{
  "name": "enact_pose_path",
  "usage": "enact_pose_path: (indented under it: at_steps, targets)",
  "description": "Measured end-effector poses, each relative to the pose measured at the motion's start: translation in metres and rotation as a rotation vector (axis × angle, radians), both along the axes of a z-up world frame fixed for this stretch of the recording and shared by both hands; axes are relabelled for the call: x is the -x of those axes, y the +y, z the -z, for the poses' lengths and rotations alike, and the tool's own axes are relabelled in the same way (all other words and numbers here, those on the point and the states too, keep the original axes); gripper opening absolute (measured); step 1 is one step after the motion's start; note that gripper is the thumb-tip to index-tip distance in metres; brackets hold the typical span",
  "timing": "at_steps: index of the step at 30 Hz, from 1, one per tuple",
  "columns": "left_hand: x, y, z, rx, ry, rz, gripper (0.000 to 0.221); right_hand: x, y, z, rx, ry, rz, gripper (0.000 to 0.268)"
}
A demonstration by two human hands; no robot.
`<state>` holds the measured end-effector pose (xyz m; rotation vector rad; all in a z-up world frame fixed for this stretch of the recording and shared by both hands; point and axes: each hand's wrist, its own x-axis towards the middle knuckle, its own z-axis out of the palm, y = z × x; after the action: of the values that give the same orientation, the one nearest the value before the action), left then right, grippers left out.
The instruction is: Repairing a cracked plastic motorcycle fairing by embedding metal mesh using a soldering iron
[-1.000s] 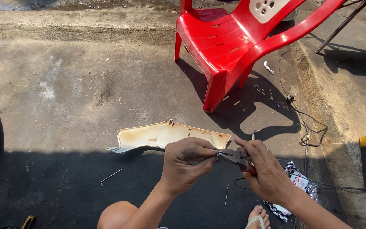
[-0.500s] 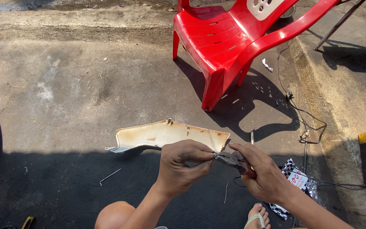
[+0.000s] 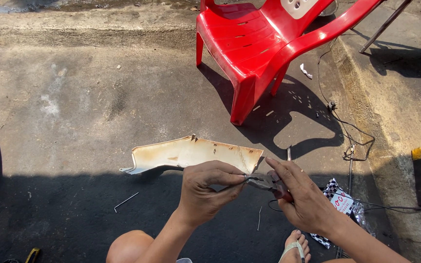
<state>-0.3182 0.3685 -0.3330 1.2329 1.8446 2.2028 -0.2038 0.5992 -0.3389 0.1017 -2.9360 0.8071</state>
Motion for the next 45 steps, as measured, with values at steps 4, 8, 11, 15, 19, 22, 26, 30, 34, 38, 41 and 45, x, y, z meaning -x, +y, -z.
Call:
enact_pose_path:
  at_steps: [4,8,11,15,19,22,26,30,34,38,41,45]
  targets:
    - [0.001,0.0,0.001,0.012,0.01,-0.002,0.023,0.0,0.003,0.003,0.007,-0.013,-0.007,0.098]
    - [0.0,-0.001,0.002,0.003,0.007,0.029,0.022,0.001,0.005,0.009,-0.062,0.109,-0.017,0.083]
    - [-0.002,-0.001,0.0,-0.009,-0.019,0.056,0.022,0.003,0.003,0.005,-0.032,0.181,-0.035,0.069]
    - [-0.004,-0.001,0.0,-0.049,-0.099,0.108,0.023,0.003,0.003,0.004,0.044,0.193,-0.066,0.066]
    - [-0.006,0.0,-0.001,-0.046,-0.134,0.122,0.021,0.003,0.004,0.008,0.085,0.188,-0.079,0.064]
    - [-0.006,0.001,0.001,-0.047,-0.151,0.135,0.02,0.002,0.004,0.012,0.137,0.173,-0.085,0.06]
    - [-0.005,0.001,0.001,-0.044,-0.192,0.149,0.02,0.001,0.004,0.019,0.22,0.137,-0.107,0.065]
    - [-0.005,0.001,0.003,-0.056,-0.198,0.152,0.02,0.0,-0.001,0.012,0.229,0.109,-0.094,0.067]
    - [-0.005,0.0,0.003,-0.07,-0.169,0.144,0.023,-0.001,-0.007,0.005,0.201,0.073,-0.044,0.084]
    - [-0.004,0.0,0.002,-0.052,-0.11,0.117,0.022,-0.003,-0.001,0.008,0.106,0.04,-0.039,0.089]
    - [-0.003,0.0,0.001,-0.023,-0.085,0.096,0.022,-0.004,0.0,0.007,0.049,0.047,-0.024,0.089]
    - [-0.003,0.001,0.001,-0.005,-0.045,0.067,0.022,-0.006,0.004,0.013,-0.019,0.087,-0.016,0.089]
